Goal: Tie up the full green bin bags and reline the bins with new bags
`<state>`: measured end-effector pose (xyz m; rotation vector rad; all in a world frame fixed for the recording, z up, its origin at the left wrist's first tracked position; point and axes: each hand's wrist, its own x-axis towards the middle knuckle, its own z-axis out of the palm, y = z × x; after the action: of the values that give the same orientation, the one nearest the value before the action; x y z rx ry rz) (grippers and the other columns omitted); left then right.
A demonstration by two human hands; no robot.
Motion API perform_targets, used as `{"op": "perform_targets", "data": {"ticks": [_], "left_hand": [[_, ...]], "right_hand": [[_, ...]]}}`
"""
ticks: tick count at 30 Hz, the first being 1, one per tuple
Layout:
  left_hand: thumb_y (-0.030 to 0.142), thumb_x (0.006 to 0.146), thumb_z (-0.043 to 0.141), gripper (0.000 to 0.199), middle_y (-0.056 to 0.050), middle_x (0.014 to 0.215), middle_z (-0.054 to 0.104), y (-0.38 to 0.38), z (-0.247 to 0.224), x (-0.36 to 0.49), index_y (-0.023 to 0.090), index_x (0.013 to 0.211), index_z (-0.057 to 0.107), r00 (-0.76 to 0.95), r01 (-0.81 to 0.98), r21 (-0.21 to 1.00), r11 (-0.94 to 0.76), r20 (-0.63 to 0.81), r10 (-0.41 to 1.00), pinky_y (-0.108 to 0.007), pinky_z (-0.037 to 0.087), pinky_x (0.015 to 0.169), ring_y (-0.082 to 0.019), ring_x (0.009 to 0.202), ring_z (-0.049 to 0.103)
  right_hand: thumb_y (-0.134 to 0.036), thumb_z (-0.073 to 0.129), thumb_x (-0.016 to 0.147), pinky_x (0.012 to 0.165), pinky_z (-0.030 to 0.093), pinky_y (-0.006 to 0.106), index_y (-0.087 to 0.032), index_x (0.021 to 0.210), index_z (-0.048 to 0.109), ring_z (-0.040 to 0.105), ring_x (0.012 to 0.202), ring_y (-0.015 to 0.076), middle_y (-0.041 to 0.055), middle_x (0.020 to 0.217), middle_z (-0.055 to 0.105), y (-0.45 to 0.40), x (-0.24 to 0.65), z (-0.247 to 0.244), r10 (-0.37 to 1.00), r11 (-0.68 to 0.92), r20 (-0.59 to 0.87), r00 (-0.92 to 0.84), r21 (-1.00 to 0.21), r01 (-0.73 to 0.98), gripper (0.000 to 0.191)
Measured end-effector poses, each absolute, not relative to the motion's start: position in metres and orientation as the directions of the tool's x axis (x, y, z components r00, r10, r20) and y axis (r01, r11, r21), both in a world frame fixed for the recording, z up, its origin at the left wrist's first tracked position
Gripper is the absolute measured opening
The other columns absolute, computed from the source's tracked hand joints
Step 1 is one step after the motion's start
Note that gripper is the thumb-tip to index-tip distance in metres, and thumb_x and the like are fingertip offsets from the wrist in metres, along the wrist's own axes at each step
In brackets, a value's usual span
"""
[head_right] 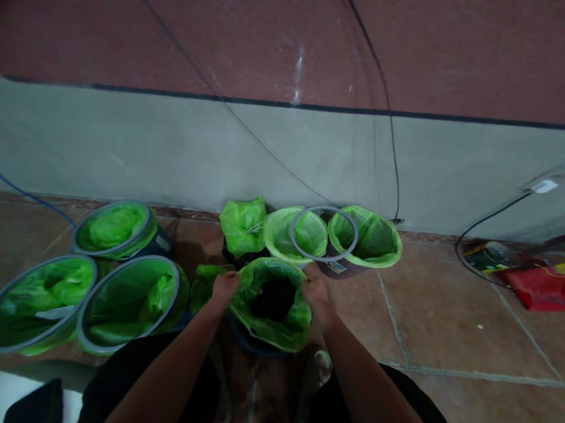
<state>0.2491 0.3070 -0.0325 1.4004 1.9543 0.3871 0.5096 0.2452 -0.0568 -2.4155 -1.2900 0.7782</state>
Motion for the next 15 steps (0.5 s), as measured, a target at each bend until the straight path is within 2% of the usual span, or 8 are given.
{"op": "perform_targets", "data": {"ticks": [3, 5, 8, 11, 15], "left_hand": [[0.016, 0.085, 0.058, 0.025, -0.011, 0.095, 0.079, 0.309, -0.024, 0.251, 0.014, 0.100, 0.078, -0.186, 0.662, 0.660, 0.356, -0.316, 0.931, -0.025, 0.052, 0.074, -0.021, 0.086, 0.074], [0.015, 0.085, 0.057, 0.027, -0.012, 0.099, 0.079, 0.311, -0.016, 0.250, 0.013, 0.101, 0.078, -0.203, 0.627, 0.710, 0.321, -0.249, 0.947, -0.028, 0.053, 0.080, -0.022, 0.090, 0.073], [0.014, 0.085, 0.055, 0.028, -0.012, 0.098, 0.078, 0.311, -0.005, 0.244, 0.013, 0.102, 0.078, -0.236, 0.607, 0.754, 0.251, -0.131, 0.963, -0.030, 0.052, 0.086, -0.022, 0.091, 0.072], [0.014, 0.085, 0.052, 0.030, -0.012, 0.097, 0.078, 0.310, 0.001, 0.234, 0.013, 0.101, 0.077, -0.325, 0.609, 0.750, 0.258, -0.060, 0.944, -0.032, 0.052, 0.085, -0.023, 0.089, 0.071], [0.016, 0.088, 0.051, 0.029, -0.014, 0.102, 0.077, 0.308, 0.006, 0.223, 0.013, 0.103, 0.075, -0.400, 0.632, 0.679, 0.374, -0.127, 0.908, -0.034, 0.052, 0.088, -0.026, 0.095, 0.072]], "right_hand": [[-0.022, 0.044, 0.094, 0.085, 0.054, 0.030, -0.015, 0.108, 0.075, 0.072, 0.095, 0.0222, 0.0123, 0.105, 0.076, 0.248, 0.513, -0.051, 0.819, -0.569, -0.288, 0.496, -0.514, 0.642, 0.035], [-0.023, 0.043, 0.095, 0.087, 0.054, 0.028, -0.017, 0.109, 0.074, 0.072, 0.099, 0.0210, 0.0100, 0.109, 0.076, 0.249, 0.516, -0.044, 0.833, -0.541, -0.246, 0.496, -0.555, 0.632, 0.035], [-0.025, 0.045, 0.094, 0.087, 0.054, 0.028, -0.020, 0.103, 0.075, 0.072, 0.099, 0.0210, 0.0073, 0.104, 0.077, 0.248, 0.522, -0.031, 0.846, -0.488, -0.165, 0.507, -0.622, 0.612, 0.032], [-0.027, 0.045, 0.093, 0.085, 0.055, 0.031, -0.019, 0.099, 0.075, 0.072, 0.095, 0.0231, 0.0083, 0.100, 0.078, 0.241, 0.532, -0.021, 0.823, -0.471, -0.103, 0.559, -0.672, 0.571, 0.031], [-0.027, 0.051, 0.091, 0.079, 0.055, 0.030, -0.017, 0.101, 0.075, 0.072, 0.088, 0.0222, 0.0094, 0.098, 0.077, 0.231, 0.539, -0.014, 0.816, -0.522, -0.180, 0.550, -0.638, 0.566, 0.028]]}}
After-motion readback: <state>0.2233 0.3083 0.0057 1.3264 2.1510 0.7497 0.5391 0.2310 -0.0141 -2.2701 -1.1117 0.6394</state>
